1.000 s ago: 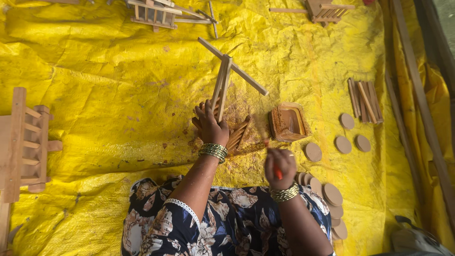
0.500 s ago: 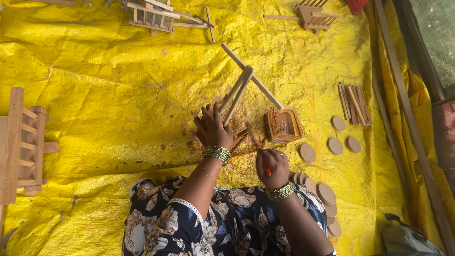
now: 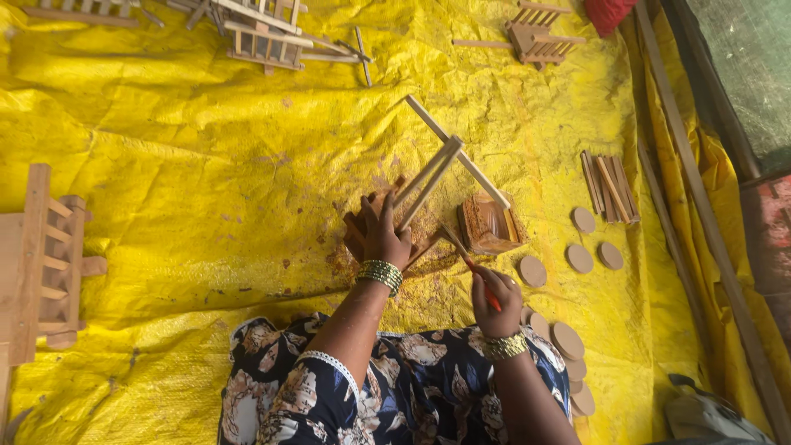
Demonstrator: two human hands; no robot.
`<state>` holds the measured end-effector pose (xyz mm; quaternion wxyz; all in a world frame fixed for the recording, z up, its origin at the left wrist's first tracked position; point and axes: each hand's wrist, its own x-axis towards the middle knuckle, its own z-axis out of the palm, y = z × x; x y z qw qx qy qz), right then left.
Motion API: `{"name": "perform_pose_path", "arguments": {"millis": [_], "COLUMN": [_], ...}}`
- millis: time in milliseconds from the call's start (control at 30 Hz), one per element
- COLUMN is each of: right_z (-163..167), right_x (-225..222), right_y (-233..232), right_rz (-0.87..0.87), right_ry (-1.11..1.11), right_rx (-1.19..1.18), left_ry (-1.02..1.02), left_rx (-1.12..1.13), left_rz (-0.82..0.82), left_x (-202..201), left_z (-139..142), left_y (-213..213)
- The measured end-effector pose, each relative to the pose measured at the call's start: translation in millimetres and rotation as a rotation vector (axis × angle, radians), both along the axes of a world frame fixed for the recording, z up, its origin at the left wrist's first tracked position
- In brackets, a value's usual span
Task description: The person sits on a tarp-covered floor and applies a brown stain to small wooden chair frames using a brush. They hold each chair steady with one hand, brush its surfaces, dip the brush into a container of stain, and rotate the chair to reach different sides.
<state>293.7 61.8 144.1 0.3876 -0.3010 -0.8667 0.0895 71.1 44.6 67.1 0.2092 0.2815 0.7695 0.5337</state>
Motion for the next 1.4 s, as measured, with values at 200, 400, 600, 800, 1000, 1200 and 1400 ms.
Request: {"name": "perform_pose_path", "arguments": {"millis": [200, 400, 600, 800, 1000, 1200, 1400], "right_z": [-44, -81, -91, -90, -89, -93, -100], "right_x": [43, 64, 52, 39, 42, 64, 56], "right_y": [49, 105, 132, 154, 165, 174, 178], "right_rz": [-0.339, -0.33, -0.458, -0.461, -0.518, -0.435, -0.432], "right_ry": [0.208, 0.493, 0.163, 0.046, -0.078, 0.384, 0.649], "right_rx": [-0.193, -0.483, -0.184, -0.079, -0.138, -0.443, -0.715], "left_ry": [0.127, -0.187, 0.045, 0.289, 0.245, 0.542, 0.307], "left_rx": [-0.253, 0.081, 0.043, 0.212, 0.038, -0.217, -0.072], "left_rz": [-0.058, -0.065, -0.125, -0.153, -0.253, -0.153, -0.173], "left_x": [-11, -19, -34, -29, -19, -17, -27], "left_z": [0, -18, -43, -49, -27, -12, -15], "left_y": [-8, -8, -18, -28, -37, -39, -45]}}
